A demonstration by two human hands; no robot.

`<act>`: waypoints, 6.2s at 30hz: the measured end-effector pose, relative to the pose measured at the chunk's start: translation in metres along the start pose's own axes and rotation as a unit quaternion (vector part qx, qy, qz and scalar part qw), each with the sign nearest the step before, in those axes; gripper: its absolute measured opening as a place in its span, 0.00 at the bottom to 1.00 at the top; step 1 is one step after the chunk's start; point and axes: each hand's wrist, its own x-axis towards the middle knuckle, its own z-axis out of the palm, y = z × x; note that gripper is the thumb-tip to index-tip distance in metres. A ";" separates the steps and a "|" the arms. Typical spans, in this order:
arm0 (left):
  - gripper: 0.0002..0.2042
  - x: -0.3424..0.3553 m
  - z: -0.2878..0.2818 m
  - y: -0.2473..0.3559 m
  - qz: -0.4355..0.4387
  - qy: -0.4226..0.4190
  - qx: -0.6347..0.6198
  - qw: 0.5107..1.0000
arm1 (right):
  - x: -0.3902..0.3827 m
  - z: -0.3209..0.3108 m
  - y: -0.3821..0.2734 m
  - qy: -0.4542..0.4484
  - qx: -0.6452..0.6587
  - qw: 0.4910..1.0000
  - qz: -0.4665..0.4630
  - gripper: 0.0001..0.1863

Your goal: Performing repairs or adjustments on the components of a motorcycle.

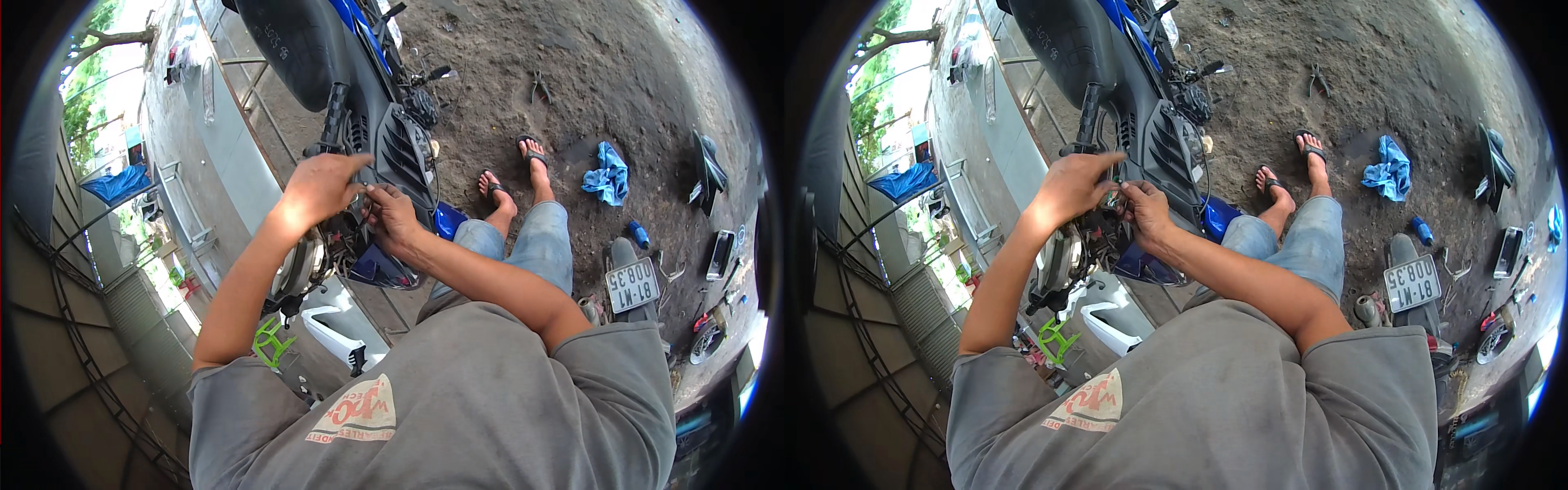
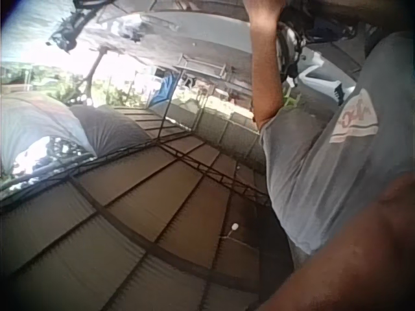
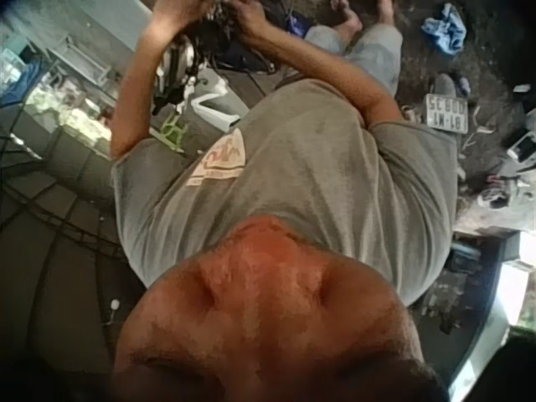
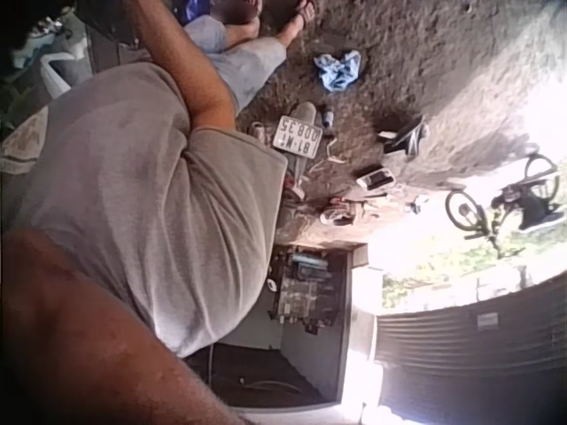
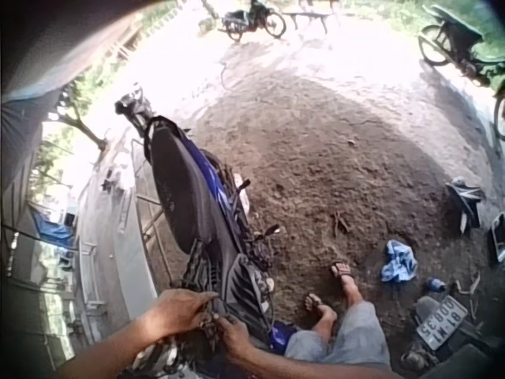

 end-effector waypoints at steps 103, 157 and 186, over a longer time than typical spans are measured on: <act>0.12 0.080 -0.020 -0.033 -0.190 -0.512 -0.062 0.836 | -0.007 0.013 0.001 -0.056 0.072 0.991 0.093 0.06; 0.17 0.074 -0.029 -0.016 -0.120 -0.446 0.042 0.886 | 0.015 0.000 -0.010 -0.106 0.021 0.990 0.094 0.05; 0.20 0.065 -0.032 -0.014 -0.118 -0.405 0.048 0.905 | 0.015 0.003 -0.027 -0.114 -0.134 0.984 0.036 0.06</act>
